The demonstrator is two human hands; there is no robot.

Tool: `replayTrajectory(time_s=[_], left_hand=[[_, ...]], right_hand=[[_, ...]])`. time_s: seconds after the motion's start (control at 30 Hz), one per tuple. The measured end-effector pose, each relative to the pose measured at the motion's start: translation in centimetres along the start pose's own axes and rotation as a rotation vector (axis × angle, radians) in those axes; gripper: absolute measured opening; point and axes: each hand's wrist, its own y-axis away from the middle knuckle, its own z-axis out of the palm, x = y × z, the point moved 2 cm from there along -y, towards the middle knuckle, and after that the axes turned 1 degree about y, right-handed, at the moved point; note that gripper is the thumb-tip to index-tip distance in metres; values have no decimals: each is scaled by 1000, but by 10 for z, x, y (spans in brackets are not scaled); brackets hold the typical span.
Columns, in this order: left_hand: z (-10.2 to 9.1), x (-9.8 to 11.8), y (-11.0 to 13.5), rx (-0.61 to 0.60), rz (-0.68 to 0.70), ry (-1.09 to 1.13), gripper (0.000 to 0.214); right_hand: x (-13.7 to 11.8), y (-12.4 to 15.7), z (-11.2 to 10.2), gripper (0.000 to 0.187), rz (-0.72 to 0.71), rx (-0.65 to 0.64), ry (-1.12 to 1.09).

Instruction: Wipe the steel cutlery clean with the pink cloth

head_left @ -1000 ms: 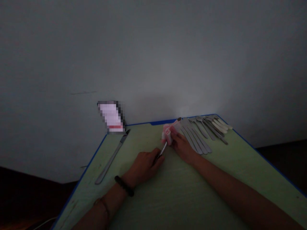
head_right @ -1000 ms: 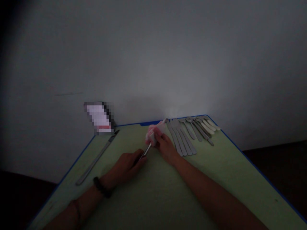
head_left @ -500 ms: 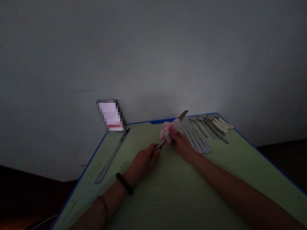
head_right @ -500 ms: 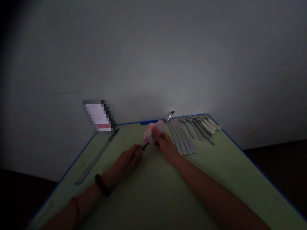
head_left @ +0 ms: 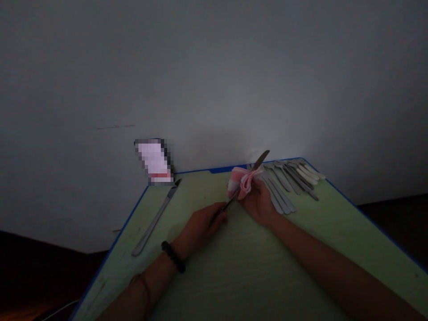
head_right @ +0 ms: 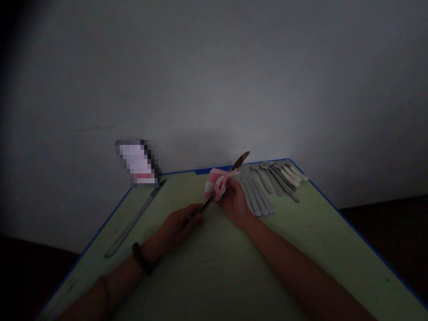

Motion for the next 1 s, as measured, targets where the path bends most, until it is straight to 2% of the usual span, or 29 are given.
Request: replayTrajectory(time_s=[0.1,0.2,0.33,0.47,0.6,0.83,0.93,1.0], left_hand=[[1,-1,0,-10,3,-11,31],[0,-1,0,-13,18,-50,29],[0,-1,1,-14,34,-49,29],[0,-7,1,10,10,24,29],[-1,-7,1,50,-36,61,28],[-2,7,1,77,-54,211,30],[-1,6,1,41,-55,273,31],[0,5,1,-42,-40,299,33]], right_hand=[[-1,-2,2,32,-51,64,55],[0,-3,3,40,-84,81,268],[7,7,8,42,-64,46,607],[16,22,19,41,-132,37,829],[21,27,24,37,-140,57,848],[18,23,19,39,-89,20,771],[18,19,15,39,-48,47,694],[20,16,10,38,-40,92,598]])
